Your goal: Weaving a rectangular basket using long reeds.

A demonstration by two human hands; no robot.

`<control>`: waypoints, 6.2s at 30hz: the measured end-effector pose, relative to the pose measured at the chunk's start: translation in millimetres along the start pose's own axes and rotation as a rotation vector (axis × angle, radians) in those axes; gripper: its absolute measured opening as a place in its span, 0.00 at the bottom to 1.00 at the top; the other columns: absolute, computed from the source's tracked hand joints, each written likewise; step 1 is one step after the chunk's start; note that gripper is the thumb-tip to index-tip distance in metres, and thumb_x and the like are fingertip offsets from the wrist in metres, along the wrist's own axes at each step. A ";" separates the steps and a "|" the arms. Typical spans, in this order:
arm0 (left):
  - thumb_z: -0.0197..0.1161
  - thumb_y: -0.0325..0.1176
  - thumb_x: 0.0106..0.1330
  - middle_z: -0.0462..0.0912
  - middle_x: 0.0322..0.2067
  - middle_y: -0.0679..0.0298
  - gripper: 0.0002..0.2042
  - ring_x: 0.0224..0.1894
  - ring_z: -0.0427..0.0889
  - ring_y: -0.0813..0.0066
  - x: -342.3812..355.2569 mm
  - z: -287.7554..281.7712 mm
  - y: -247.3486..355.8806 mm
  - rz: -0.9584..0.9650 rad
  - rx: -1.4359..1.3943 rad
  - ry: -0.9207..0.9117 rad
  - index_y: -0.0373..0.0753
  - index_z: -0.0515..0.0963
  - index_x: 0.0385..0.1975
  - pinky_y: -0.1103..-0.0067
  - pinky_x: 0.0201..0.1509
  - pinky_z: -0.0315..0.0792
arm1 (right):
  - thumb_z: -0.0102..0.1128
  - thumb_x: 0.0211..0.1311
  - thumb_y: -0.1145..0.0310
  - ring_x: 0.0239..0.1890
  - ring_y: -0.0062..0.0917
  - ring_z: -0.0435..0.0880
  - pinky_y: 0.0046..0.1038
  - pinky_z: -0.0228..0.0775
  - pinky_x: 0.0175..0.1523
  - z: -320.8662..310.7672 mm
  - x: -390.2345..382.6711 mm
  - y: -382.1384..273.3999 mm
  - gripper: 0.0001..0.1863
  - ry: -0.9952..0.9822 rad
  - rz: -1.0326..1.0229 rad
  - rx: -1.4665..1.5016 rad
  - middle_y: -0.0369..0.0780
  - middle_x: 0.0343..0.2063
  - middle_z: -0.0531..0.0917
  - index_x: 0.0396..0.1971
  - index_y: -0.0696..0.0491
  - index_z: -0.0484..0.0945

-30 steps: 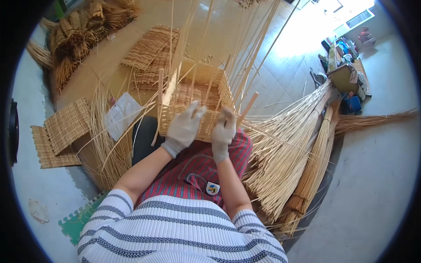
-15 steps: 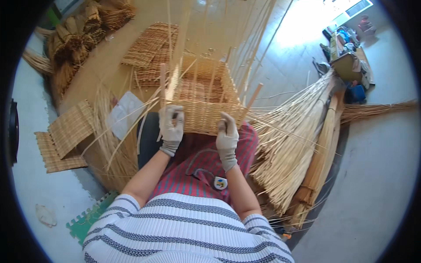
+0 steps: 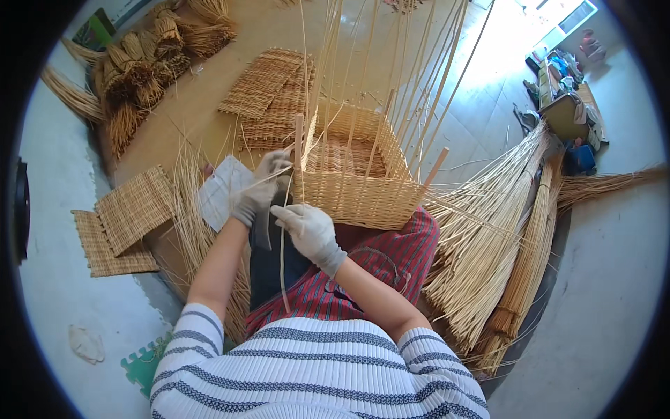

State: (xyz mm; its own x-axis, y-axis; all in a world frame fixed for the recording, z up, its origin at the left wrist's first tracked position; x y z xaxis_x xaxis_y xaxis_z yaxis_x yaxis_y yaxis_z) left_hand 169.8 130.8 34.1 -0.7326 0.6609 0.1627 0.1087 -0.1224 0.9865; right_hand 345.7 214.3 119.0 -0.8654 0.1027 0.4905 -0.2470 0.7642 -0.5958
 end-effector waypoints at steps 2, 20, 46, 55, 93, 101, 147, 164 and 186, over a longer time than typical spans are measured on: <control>0.66 0.20 0.64 0.79 0.46 0.69 0.22 0.49 0.78 0.77 13.6 -8.9 20.1 0.033 -0.069 -0.290 0.39 0.73 0.59 0.81 0.57 0.74 | 0.63 0.61 0.76 0.35 0.32 0.87 0.31 0.80 0.41 -8.1 -4.4 4.2 0.17 0.079 0.126 0.141 0.40 0.34 0.87 0.49 0.45 0.85; 0.69 0.27 0.61 0.77 0.39 0.68 0.17 0.41 0.77 0.81 5.5 64.8 -8.1 -0.310 -0.219 0.365 0.39 0.74 0.49 0.82 0.48 0.74 | 0.53 0.70 0.77 0.29 0.18 0.79 0.22 0.75 0.33 -34.2 36.9 127.1 0.29 0.503 0.261 0.251 0.40 0.44 0.84 0.70 0.50 0.60; 0.64 0.33 0.67 0.74 0.58 0.48 0.26 0.62 0.72 0.47 -52.2 86.0 43.5 0.300 0.718 0.465 0.37 0.68 0.64 0.62 0.66 0.68 | 0.63 0.61 0.35 0.78 0.42 0.49 0.37 0.46 0.78 9.1 133.1 123.7 0.63 0.036 0.986 1.013 0.53 0.77 0.44 0.77 0.58 0.33; 0.64 0.31 0.67 0.77 0.57 0.52 0.22 0.59 0.77 0.51 -42.5 59.1 30.0 0.282 0.768 0.357 0.39 0.71 0.61 0.66 0.63 0.72 | 0.70 0.55 0.36 0.73 0.39 0.59 0.40 0.70 0.63 14.2 127.9 129.2 0.69 0.003 1.110 1.108 0.52 0.76 0.46 0.77 0.56 0.30; 0.74 0.39 0.55 0.57 0.71 0.46 0.49 0.49 0.81 0.44 -35.0 119.4 32.1 0.028 1.177 0.057 0.61 0.51 0.77 0.60 0.50 0.80 | 0.63 0.67 0.70 0.39 0.21 0.84 0.22 0.76 0.41 -68.3 86.0 113.1 0.18 0.404 0.190 -0.064 0.41 0.44 0.86 0.56 0.54 0.79; 0.72 0.42 0.57 0.61 0.68 0.48 0.42 0.39 0.85 0.50 -26.9 115.1 39.8 0.061 1.173 0.018 0.65 0.59 0.73 0.60 0.47 0.79 | 0.49 0.73 0.78 0.45 0.22 0.82 0.25 0.74 0.53 -98.6 -27.5 137.6 0.29 0.515 0.385 0.152 0.40 0.48 0.84 0.72 0.47 0.65; 0.71 0.25 0.63 0.84 0.41 0.71 0.13 0.46 0.80 0.84 58.2 -13.8 31.1 -0.285 -0.041 -0.663 0.39 0.82 0.48 0.79 0.54 0.75 | 0.63 0.64 0.75 0.33 0.29 0.88 0.30 0.80 0.37 -1.2 -23.6 21.7 0.23 0.164 0.218 0.197 0.42 0.38 0.88 0.60 0.46 0.79; 0.70 0.31 0.63 0.76 0.29 0.75 0.10 0.29 0.71 0.86 19.5 17.7 20.8 -0.432 -0.235 -0.182 0.44 0.79 0.42 0.86 0.32 0.64 | 0.57 0.67 0.80 0.62 0.29 0.79 0.26 0.71 0.64 -49.3 79.3 64.4 0.28 0.377 0.282 0.210 0.45 0.64 0.77 0.67 0.51 0.71; 0.78 0.31 0.55 0.81 0.44 0.64 0.25 0.41 0.80 0.74 -39.0 34.8 18.2 0.059 0.387 0.393 0.38 0.78 0.53 0.76 0.47 0.77 | 0.57 0.69 0.76 0.43 0.31 0.87 0.30 0.78 0.50 -80.3 -83.9 44.2 0.19 -0.111 0.410 0.089 0.45 0.45 0.86 0.59 0.53 0.77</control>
State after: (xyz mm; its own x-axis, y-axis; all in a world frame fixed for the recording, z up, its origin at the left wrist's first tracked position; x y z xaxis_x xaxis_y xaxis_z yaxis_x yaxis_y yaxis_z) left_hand 223.7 128.5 46.4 -0.9053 0.3259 0.2725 0.3419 0.1785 0.9226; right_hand 442.4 290.6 102.6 -0.9401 0.3138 0.1331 0.0948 0.6159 -0.7821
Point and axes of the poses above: each hand's wrist, its own x-axis towards the middle knuckle, its own z-axis out of the palm, y = z × x, the point moved 2 cm from there along x, towards the middle knuckle
